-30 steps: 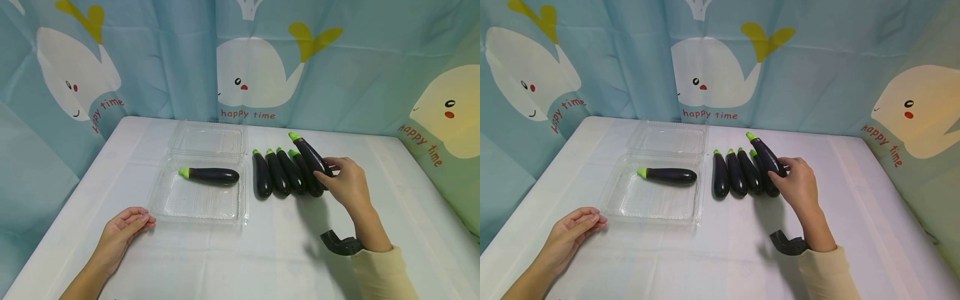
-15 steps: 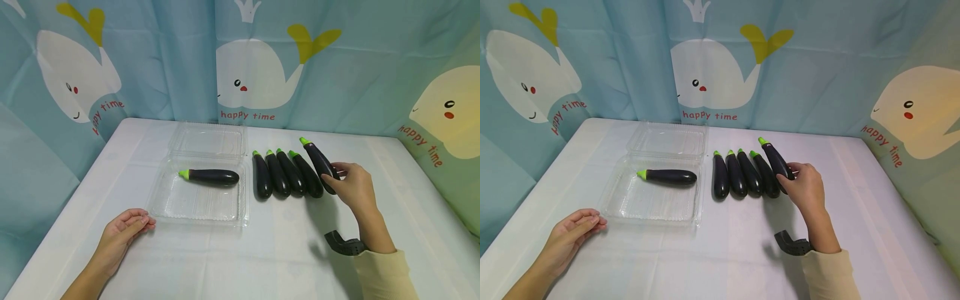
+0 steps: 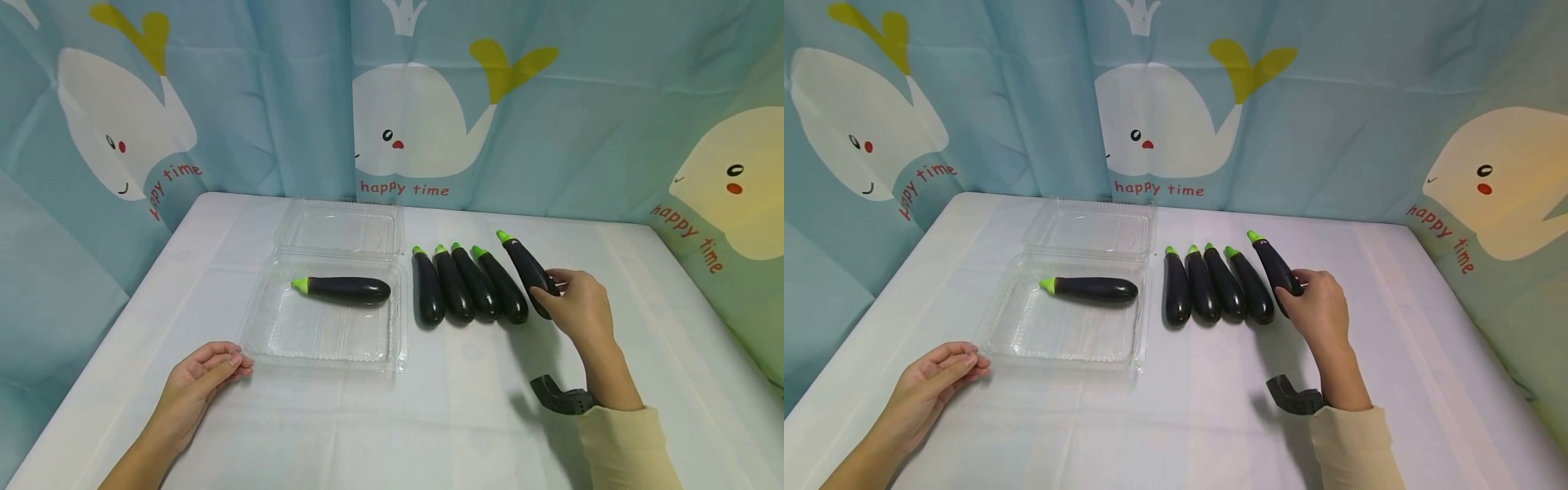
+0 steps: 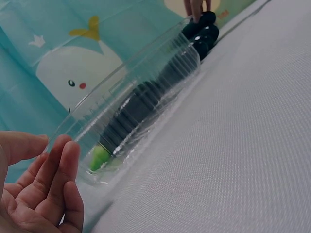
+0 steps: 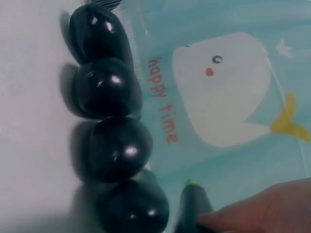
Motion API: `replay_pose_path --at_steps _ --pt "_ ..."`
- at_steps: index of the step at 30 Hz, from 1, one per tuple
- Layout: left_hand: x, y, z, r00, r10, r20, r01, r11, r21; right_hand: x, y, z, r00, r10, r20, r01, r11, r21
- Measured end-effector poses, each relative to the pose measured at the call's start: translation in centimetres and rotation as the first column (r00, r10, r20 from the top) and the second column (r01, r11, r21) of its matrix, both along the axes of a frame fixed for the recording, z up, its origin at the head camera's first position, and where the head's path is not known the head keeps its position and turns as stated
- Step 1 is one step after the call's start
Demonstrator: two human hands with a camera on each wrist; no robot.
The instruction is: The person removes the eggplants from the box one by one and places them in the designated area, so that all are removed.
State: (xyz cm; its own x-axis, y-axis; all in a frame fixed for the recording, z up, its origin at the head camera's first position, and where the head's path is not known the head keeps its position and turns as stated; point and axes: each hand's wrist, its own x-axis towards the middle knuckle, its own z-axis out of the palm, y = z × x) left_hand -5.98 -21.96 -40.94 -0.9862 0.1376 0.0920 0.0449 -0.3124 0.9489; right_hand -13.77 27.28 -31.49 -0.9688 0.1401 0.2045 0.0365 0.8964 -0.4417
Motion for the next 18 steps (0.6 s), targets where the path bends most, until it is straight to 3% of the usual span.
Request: replay_pose_path --at_steps 18 --pt "0.0 0.0 0.1 1.000 0.011 0.016 -0.011 0.999 -0.038 -1.2 1.1 -1.9 0.992 0.015 0.121 -0.016 1.000 0.007"
